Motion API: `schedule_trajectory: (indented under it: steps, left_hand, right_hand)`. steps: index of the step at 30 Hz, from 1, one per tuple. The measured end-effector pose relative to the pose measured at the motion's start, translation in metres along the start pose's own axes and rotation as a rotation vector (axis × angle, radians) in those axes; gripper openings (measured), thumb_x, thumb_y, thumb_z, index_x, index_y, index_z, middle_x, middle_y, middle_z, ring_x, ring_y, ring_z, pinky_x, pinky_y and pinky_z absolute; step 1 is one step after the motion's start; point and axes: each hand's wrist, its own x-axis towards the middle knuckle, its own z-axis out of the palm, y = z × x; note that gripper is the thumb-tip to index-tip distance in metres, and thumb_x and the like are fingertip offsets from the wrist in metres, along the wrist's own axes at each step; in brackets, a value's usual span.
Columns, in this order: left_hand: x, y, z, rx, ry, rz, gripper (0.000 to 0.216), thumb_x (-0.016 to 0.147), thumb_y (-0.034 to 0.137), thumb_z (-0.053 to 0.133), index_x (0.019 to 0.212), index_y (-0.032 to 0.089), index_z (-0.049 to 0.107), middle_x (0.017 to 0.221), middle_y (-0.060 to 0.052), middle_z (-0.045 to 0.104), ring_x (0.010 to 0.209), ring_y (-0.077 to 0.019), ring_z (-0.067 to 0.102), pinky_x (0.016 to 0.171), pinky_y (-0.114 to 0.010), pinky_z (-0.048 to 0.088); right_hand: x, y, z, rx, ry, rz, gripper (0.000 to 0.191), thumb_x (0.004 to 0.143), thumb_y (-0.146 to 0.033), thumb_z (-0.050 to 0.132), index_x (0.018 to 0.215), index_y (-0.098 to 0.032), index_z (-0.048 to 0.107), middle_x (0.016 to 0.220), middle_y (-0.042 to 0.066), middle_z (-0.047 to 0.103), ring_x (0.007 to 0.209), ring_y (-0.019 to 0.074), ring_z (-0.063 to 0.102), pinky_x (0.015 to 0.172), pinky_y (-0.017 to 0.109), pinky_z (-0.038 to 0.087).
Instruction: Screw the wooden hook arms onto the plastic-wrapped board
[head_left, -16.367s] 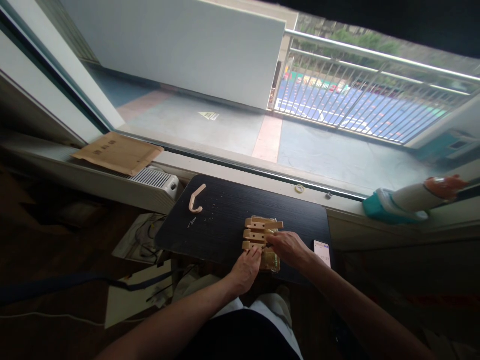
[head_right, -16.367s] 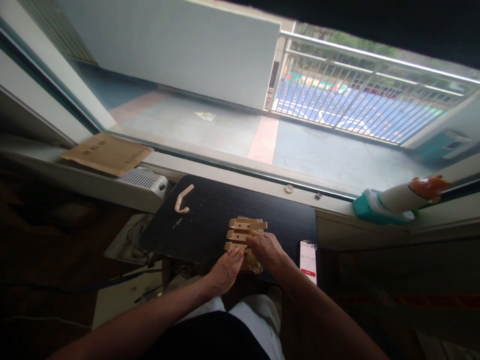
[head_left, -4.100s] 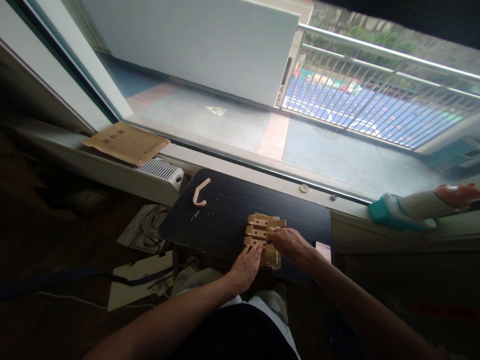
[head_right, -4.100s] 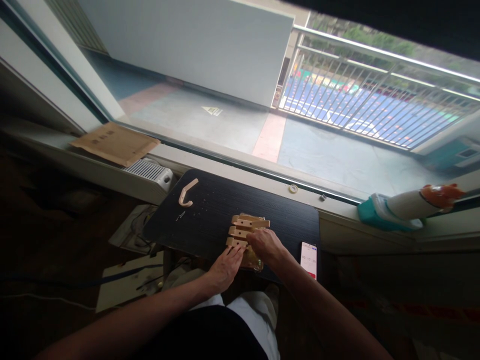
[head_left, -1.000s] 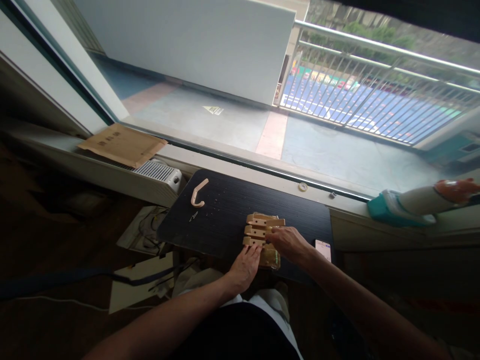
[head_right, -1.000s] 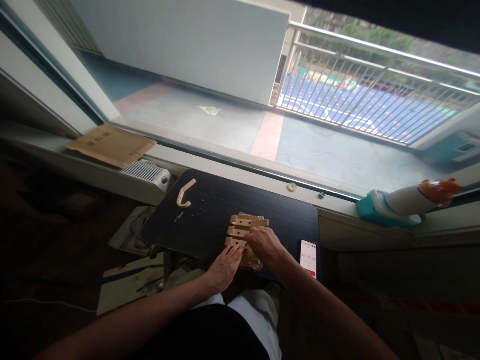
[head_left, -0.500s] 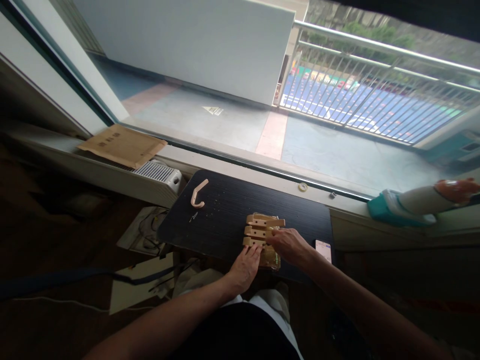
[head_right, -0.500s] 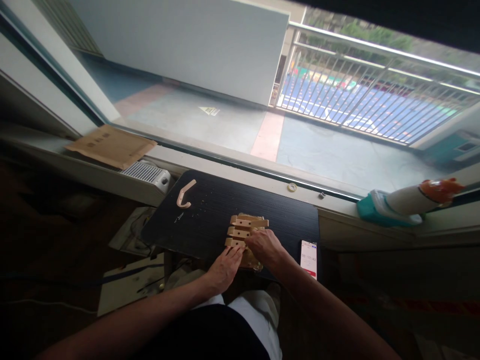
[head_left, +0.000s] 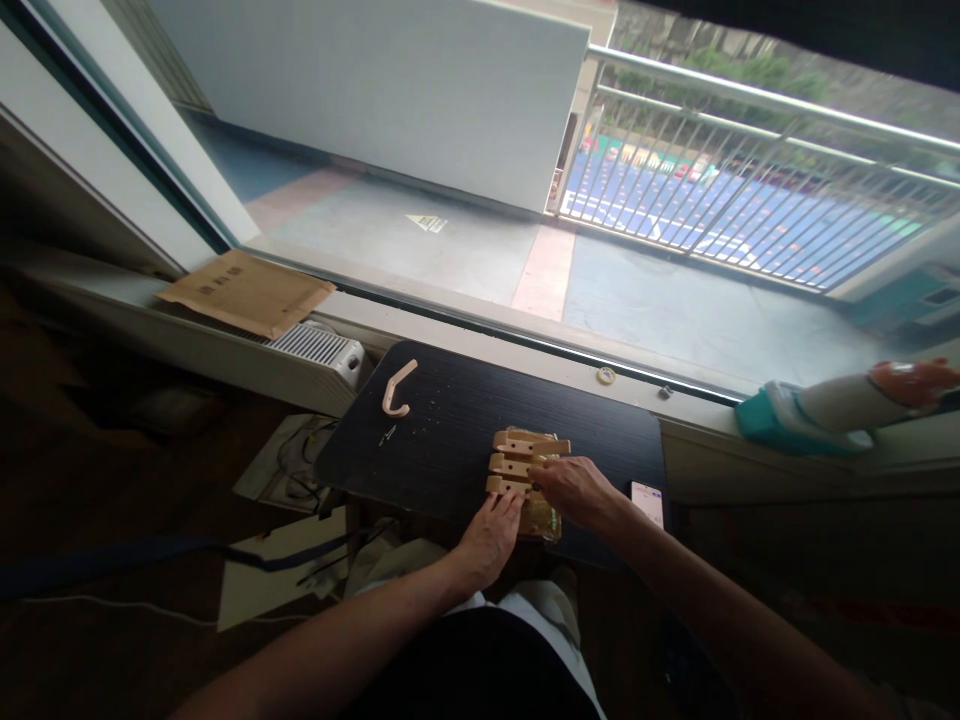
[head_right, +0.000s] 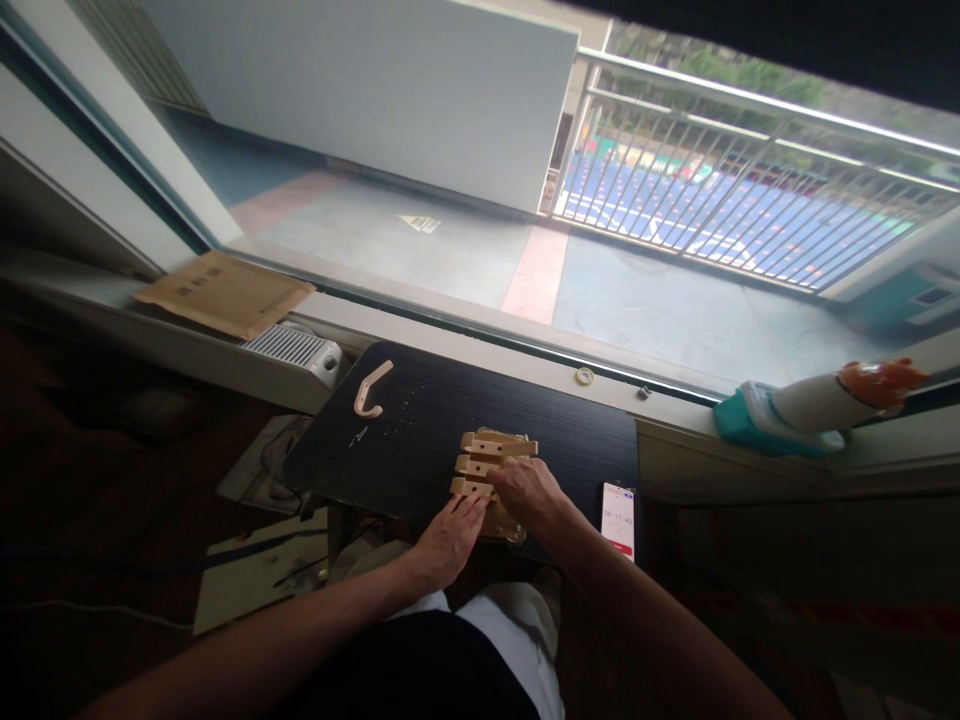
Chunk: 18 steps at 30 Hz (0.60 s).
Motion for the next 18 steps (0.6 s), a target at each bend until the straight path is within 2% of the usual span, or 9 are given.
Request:
schedule_trajectory:
  steps: [8,18]
  left_hand:
    - [-0.0001,0.0007,0.0055,0.009,0.007,-0.021,0.051,0.084,0.014,0.037,0.134,0.011,0.043,0.140,-0.012,0.043,0.130,-0.0230,0.035,0.103,-0.040,0.031]
    - [0.0006,0.0000,0.0021,0.009,0.010,-0.016,0.048,0.085,0.015,0.035,0.131,0.007,0.047,0.140,-0.012,0.043,0.129,-0.0237,0.035,0.103,-0.040,0.032]
  right_hand:
    - [-0.0018,0.0029,0.0005,0.013,0.010,-0.013,0.026,0.087,-0.014,0.043,0.096,-0.017,0.066,0.093,0.009,0.069,0.087,0.0202,0.064,0.073,0.027,0.048]
    - [0.0002,0.0006,0.0020,0.008,0.006,0.023,0.028,0.088,-0.013,0.040,0.099,-0.018,0.065,0.092,0.009,0.070,0.086,0.0201,0.065,0.072,0.028,0.048]
